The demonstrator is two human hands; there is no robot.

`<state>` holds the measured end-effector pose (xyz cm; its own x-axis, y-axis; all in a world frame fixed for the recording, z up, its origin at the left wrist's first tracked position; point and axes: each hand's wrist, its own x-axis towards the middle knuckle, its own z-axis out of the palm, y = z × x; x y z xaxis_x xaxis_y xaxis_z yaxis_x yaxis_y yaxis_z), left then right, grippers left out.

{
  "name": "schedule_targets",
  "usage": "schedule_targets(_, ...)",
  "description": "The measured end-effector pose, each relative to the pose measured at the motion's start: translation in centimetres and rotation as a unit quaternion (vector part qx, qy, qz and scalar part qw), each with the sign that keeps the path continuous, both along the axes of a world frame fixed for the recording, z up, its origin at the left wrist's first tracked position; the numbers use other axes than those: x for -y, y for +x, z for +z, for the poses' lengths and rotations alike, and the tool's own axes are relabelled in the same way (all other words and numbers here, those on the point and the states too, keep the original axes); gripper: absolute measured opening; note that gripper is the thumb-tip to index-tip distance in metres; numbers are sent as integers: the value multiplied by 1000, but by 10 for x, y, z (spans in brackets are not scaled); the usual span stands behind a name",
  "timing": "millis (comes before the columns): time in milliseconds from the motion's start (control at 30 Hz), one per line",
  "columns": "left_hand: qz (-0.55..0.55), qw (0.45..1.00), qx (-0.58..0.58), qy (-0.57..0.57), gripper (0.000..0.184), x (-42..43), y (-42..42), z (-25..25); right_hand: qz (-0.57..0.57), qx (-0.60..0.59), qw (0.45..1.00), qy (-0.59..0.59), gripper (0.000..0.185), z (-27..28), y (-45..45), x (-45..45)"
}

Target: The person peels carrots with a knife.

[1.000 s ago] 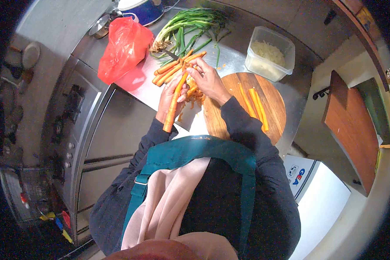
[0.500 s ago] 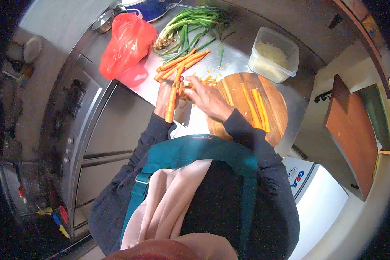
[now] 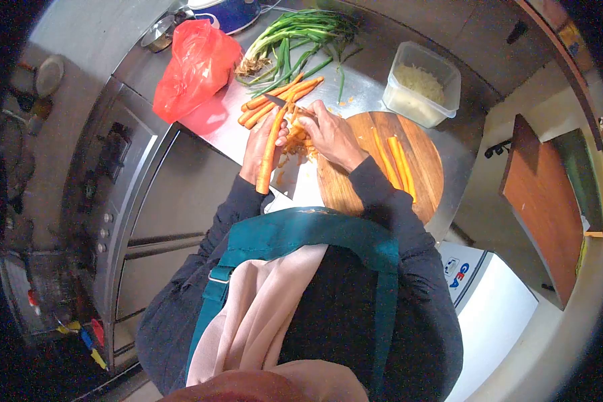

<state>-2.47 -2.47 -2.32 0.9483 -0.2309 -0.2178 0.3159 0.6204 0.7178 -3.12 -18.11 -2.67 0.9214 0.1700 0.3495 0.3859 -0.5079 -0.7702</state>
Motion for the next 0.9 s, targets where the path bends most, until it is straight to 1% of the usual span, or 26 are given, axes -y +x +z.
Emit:
schedule_targets(67, 6, 1000, 11, -14, 18, 1, -3, 4, 30, -49, 997, -46, 24, 11, -10, -3)
schedule_targets(100, 5, 1000, 10, -15, 18, 2, -1, 0, 76, -71, 994, -30, 24, 18, -17, -7)
schedule_targets(133, 12, 1000, 10, -13, 17, 3, 4, -5, 88, -46, 995, -2, 24, 9, -21, -13)
schedule_targets(200, 19, 1000, 10, -11, 17, 5, 7, -6, 98, -46, 994, 22, 24, 3, -20, -18)
schedule_targets(233, 31, 999, 15, 18, 17, 7, 6, -3, 99, -47, 994, 22, 24, 5, -19, -16)
schedule_targets(267, 43, 998, 20, 48, 18, 8, 5, 0, 80, -49, 996, -2, 24, 8, -16, -13)
schedule_targets(300, 43, 998, 20, 48, 18, 6, 3, 1, 61, -52, 996, -25, 23, 9, -14, -9)
schedule_targets(367, 12, 1000, 12, -2, 18, 3, 0, 3, 38, -34, 999, -19, 23, 0, -5, -4)
schedule_targets(400, 11, 1000, 12, -2, 18, 3, 0, 3, 18, -16, 1000, -15, 23, -4, 0, -1)
schedule_targets(433, 0, 1000, 5, 6, 17, 3, 1, 1, 17, -13, 1000, 19, 24, -7, 5, 2)
schedule_targets(467, -11, 1000, -3, 13, 17, 4, 1, 0, 18, -13, 1000, 19, 24, -11, 5, 4)
schedule_targets(533, -1, 1000, 4, 5, 17, 5, 1, -3, 14, -44, 999, 0, 24, 2, -1, 3)
schedule_targets(567, 7, 1000, 9, -3, 17, 6, 1, -5, 38, -40, 998, -4, 24, 8, -7, 0)
schedule_targets(600, 5, 1000, 8, -3, 17, 6, 1, -3, 36, -41, 999, -3, 24, 6, -10, -5)
schedule_targets(667, 4, 999, 1, 32, 17, 6, 3, 1, 88, -38, 995, 39, 24, 2, -13, -10)
schedule_targets(700, 21, 1000, 13, 8, 17, 9, 3, 0, 84, -47, 994, 52, 23, 2, -11, -9)
schedule_targets(733, 22, 1000, 14, 8, 17, 7, 3, -3, 85, -47, 994, 52, 23, 2, -9, -8)
schedule_targets(767, 10, 1000, 11, 1, 18, 4, 3, -9, 60, -42, 996, 44, 23, 2, -6, -6)
schedule_targets(833, -1, 1000, 8, -6, 18, 3, 2, -4, 20, -42, 999, 23, 24, 2, 1, 0)
schedule_targets(900, -26, 999, -14, -18, 20, 3, 1, 2, 16, -19, 999, 40, 24, -4, 11, 5)
